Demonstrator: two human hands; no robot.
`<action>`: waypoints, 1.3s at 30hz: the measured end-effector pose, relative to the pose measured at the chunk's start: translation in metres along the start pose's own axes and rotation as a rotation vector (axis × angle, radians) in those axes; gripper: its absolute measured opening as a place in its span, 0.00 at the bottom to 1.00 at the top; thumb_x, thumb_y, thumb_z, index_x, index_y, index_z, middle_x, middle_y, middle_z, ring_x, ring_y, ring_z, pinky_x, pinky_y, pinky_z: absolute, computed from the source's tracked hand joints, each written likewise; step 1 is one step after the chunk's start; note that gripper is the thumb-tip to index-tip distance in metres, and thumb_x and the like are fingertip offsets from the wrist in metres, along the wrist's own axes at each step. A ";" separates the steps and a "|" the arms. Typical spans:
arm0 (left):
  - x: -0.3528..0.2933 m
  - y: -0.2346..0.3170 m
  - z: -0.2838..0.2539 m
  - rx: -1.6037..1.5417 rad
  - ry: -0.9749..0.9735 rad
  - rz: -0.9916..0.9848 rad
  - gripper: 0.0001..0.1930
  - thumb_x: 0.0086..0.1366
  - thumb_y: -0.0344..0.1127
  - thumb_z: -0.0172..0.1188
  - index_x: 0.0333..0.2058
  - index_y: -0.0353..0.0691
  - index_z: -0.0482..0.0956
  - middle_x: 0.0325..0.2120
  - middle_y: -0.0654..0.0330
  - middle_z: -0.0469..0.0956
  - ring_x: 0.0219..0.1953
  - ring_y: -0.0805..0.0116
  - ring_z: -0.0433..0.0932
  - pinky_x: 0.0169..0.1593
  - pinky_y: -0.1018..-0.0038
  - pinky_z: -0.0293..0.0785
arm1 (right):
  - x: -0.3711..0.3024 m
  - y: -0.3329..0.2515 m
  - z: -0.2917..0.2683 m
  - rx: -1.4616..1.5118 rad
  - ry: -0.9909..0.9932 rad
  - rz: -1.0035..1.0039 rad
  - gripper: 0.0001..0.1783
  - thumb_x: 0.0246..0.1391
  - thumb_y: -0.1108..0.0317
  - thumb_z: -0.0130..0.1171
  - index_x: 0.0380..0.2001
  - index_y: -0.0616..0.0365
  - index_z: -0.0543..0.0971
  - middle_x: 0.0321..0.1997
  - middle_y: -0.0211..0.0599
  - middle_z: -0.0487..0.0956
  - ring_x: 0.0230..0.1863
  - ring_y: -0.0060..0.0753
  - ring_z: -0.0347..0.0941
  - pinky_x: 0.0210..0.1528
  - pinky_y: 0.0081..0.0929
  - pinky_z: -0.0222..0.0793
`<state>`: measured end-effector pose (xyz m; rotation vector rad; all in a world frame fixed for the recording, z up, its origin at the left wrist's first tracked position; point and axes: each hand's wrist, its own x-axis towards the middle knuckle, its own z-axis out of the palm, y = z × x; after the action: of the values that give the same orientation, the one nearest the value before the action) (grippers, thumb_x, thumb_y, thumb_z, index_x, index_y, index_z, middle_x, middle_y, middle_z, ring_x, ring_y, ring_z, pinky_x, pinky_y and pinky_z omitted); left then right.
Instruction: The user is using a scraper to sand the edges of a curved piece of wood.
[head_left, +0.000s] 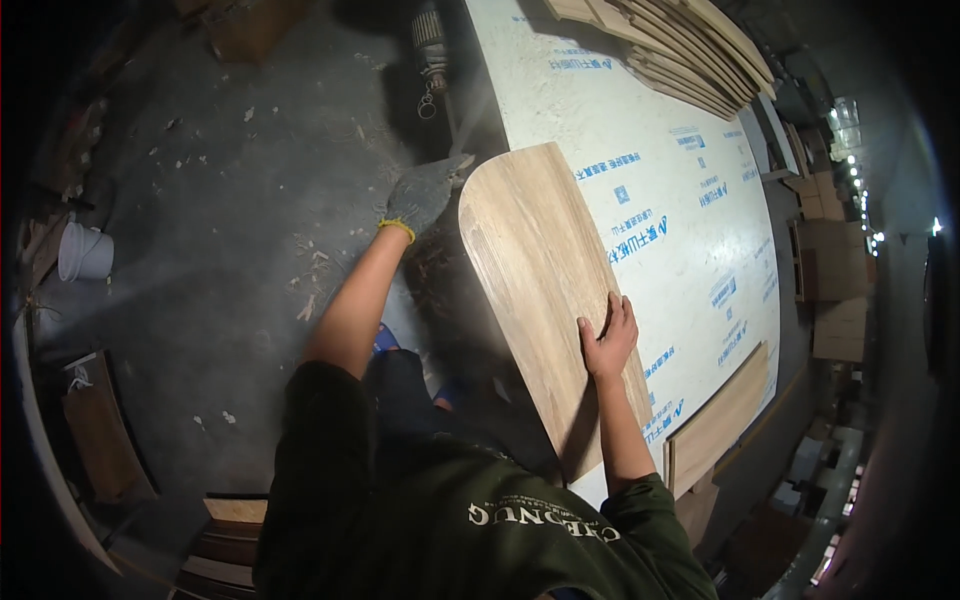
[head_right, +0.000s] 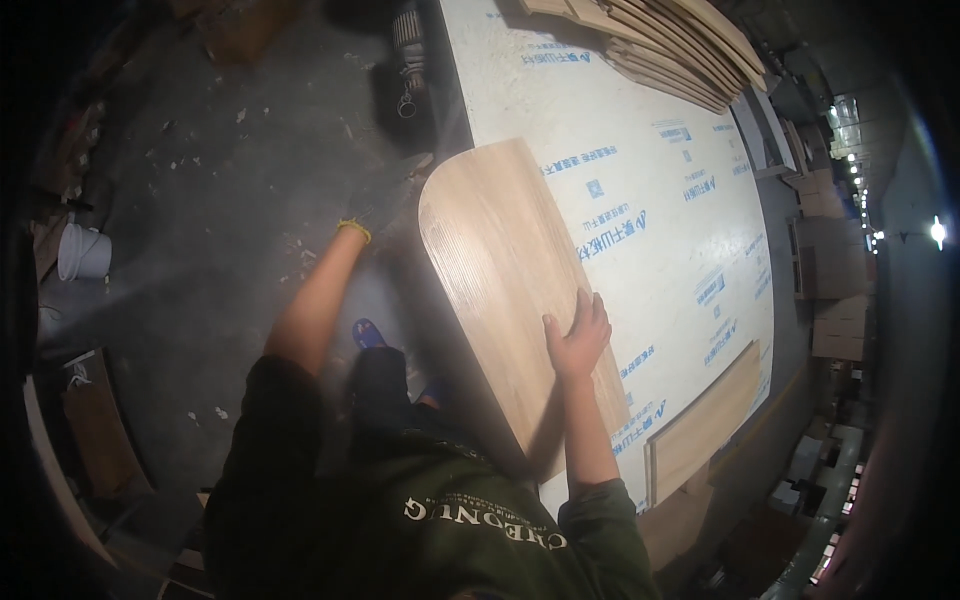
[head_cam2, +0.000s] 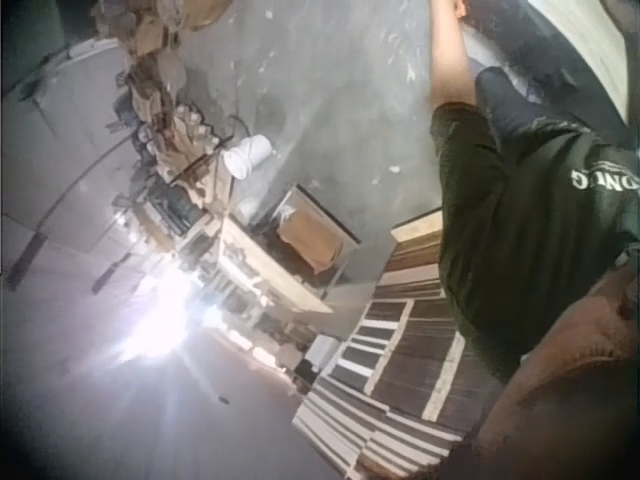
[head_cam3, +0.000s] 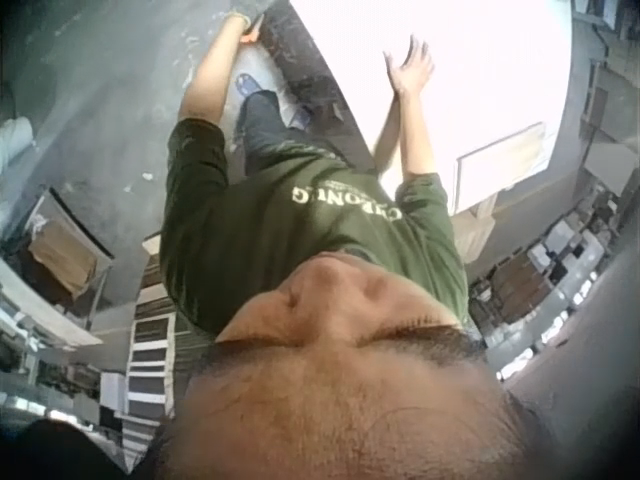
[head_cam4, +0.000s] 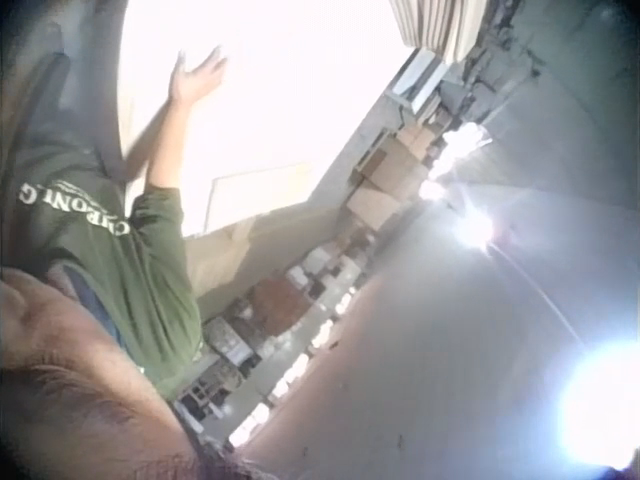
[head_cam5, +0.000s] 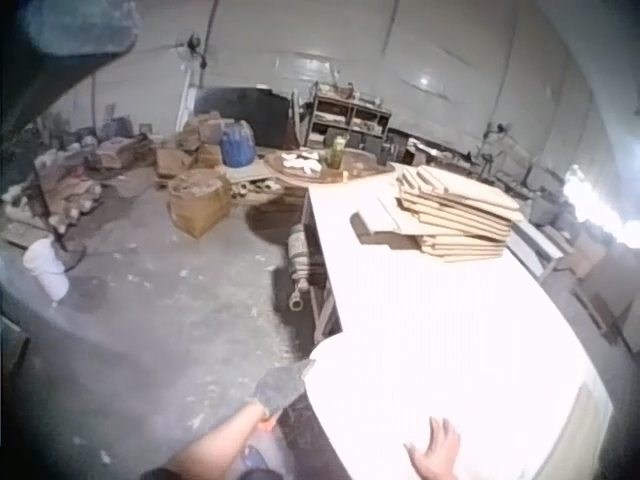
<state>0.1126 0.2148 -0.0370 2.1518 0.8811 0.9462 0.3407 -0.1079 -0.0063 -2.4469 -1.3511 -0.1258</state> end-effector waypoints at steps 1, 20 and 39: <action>0.001 -0.005 0.004 -0.005 -0.004 -0.007 0.19 0.67 0.36 0.44 0.55 0.52 0.75 0.46 0.53 0.78 0.45 0.50 0.78 0.50 0.61 0.73 | 0.000 0.000 0.002 -0.006 -0.008 0.002 0.42 0.42 0.52 0.66 0.60 0.56 0.67 0.63 0.62 0.64 0.64 0.60 0.58 0.63 0.51 0.51; -0.157 0.122 0.056 0.259 -0.180 -0.217 0.22 0.62 0.28 0.48 0.55 0.51 0.73 0.26 0.56 0.77 0.30 0.57 0.78 0.35 0.62 0.74 | 0.045 -0.026 0.024 -0.038 0.001 0.129 0.39 0.47 0.47 0.63 0.61 0.50 0.68 0.63 0.52 0.67 0.64 0.54 0.60 0.62 0.54 0.53; -0.035 0.052 0.058 0.367 -0.006 -0.195 0.19 0.66 0.37 0.44 0.53 0.54 0.76 0.44 0.50 0.79 0.43 0.48 0.78 0.48 0.58 0.74 | -0.174 0.082 -0.064 -0.260 -0.282 0.003 0.42 0.44 0.50 0.59 0.64 0.52 0.66 0.72 0.52 0.54 0.73 0.61 0.43 0.69 0.58 0.36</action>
<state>0.1568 0.1419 -0.0432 2.3110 1.3197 0.7234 0.3199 -0.3095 -0.0081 -2.7662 -1.5294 0.0506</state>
